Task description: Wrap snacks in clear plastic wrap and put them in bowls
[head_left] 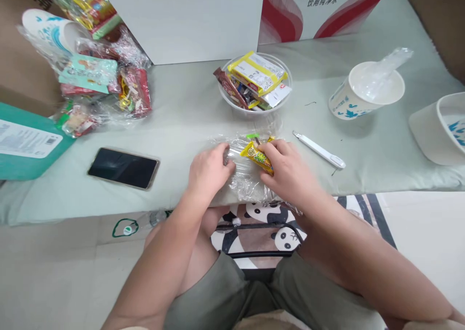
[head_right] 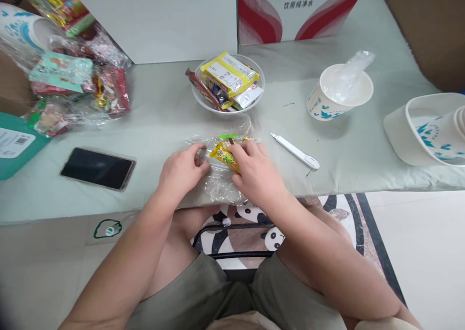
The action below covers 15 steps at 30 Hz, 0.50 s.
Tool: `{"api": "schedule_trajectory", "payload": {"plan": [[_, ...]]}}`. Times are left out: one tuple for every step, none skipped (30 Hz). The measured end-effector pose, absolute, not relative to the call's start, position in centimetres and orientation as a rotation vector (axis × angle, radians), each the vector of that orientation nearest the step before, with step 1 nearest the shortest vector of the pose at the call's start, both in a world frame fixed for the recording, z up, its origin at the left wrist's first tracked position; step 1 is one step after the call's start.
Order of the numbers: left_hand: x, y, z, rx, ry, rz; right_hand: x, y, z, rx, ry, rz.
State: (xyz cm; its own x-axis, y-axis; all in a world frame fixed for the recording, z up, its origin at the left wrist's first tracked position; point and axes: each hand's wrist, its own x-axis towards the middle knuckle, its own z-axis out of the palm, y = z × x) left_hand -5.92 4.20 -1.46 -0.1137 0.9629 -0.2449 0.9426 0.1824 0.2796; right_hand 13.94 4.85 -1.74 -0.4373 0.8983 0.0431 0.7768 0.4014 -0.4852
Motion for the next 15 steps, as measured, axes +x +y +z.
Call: {"api": "schedule_trajectory", "payload": {"plan": [[-5.9, 4.2, -1.5, 1.797, 2.1, 0.074, 14.0, 4.9, -1.6, -1.464, -2.362, 0.592], [-5.9, 4.2, -1.5, 1.794, 2.104, 0.07, 14.1, 5.0, -1.4, -1.473, -2.343, 0.614], [-5.9, 4.2, -1.5, 1.792, 2.106, 0.064, 14.2, 5.1, -1.0, -1.488, -2.308, 0.653], [-5.9, 4.1, -1.5, 1.792, 2.107, 0.058, 14.4, 5.2, -0.5, -1.506, -2.26, 0.71], [-5.9, 4.2, -1.5, 1.794, 2.106, 0.05, 14.6, 5.2, 0.1, -1.526, -2.202, 0.785], [-5.9, 4.2, -1.5, 1.798, 2.105, 0.041, 14.9, 5.1, 0.8, -1.542, -2.137, 0.87], [-5.9, 4.2, -1.4, 1.799, 2.104, 0.032, 15.3, 4.9, 1.5, -1.549, -2.07, 0.957], [-5.9, 4.2, -1.4, 1.799, 2.1, 0.021, 15.8, 4.7, 2.2, -1.543, -2.004, 1.036], [-5.9, 4.2, -1.3, 1.799, 2.093, 0.012, 16.3, 4.4, 3.0, -1.521, -1.943, 1.098], [-5.9, 4.2, -1.3, 1.802, 2.085, 0.007, 16.8, 4.1, 3.7, -1.488, -1.89, 1.143], [-5.9, 4.2, -1.2, 1.808, 2.076, 0.004, 17.2, 3.9, 4.5, -1.451, -1.841, 1.174], [-5.9, 4.2, -1.2, 1.815, 2.068, 0.004, 17.6, 3.8, 5.2, -1.416, -1.797, 1.181], [-5.9, 4.2, -1.1, 1.823, 2.061, 0.005, 17.7, 3.9, 6.0, -1.395, -1.765, 1.154], [-6.0, 4.1, -1.1, 1.83, 2.056, 0.009, 17.7, 4.3, 6.7, -1.401, -1.748, 1.076], [-6.1, 4.1, -1.1, 1.833, 2.048, 0.012, 17.4, 4.9, 7.3, -1.435, -1.753, 0.94]]}}
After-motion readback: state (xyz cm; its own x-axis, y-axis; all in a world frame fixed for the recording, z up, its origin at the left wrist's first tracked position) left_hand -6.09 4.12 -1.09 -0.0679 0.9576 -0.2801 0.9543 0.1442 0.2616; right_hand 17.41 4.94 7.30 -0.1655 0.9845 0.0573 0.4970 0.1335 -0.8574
